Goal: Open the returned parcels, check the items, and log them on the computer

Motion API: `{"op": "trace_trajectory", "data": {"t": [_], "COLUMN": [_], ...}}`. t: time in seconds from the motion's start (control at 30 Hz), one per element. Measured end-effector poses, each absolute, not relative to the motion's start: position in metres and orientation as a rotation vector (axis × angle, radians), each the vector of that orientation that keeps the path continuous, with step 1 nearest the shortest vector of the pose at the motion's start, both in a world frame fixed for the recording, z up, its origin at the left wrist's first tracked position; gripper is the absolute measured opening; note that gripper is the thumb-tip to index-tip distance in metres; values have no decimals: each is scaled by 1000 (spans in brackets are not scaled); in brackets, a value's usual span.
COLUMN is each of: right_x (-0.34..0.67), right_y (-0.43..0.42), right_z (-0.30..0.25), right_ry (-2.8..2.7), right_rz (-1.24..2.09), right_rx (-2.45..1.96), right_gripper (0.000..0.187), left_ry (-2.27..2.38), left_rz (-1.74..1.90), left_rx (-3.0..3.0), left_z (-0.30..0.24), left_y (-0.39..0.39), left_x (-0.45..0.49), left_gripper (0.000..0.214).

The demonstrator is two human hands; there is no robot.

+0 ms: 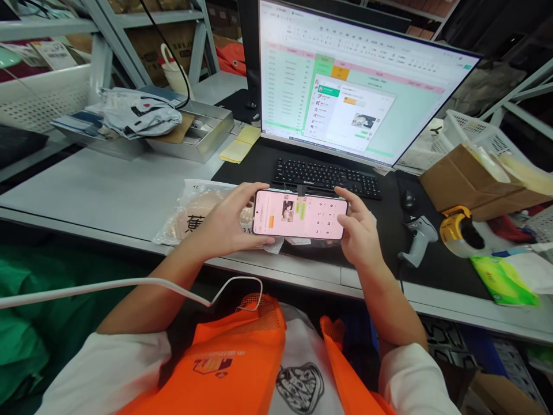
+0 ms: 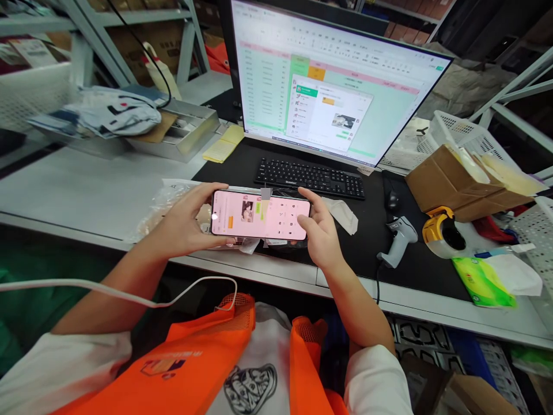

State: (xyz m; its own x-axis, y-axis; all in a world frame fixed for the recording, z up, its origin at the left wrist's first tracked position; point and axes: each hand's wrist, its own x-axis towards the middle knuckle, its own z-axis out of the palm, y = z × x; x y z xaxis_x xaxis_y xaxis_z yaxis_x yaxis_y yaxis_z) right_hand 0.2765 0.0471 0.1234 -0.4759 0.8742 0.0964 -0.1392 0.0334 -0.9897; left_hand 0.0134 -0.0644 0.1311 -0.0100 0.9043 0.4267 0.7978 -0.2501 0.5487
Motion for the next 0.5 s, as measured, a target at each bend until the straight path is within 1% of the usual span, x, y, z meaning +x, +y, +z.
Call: {"op": "trace_trajectory", "data": {"t": [0.07,0.23,0.3,0.4,0.5], "right_x": [274,270,272,277,281], "right_y": [45,44,46,49,49], "right_z": [125,124,123,122,126], "right_ry": [-1543,-1613,-1596,-1561,-1577], "right_rz": [1522,1329,1356,1463,1446], "right_rx": [-797,-854,-843,-780,-725], "right_gripper": [63,72,71,63,61], "left_ry": [1838,1817,1804,1779,1753], "left_rz": [1100,1127,1126,1121,1108], "left_rx": [2077,2046,2033,1974,1880], "left_z": [131,133,134,138,144], "left_y": [-64,-62,-61,-59,-57], "left_x": [14,20,21,18,15], "left_gripper": [92,92,94,99,102]}}
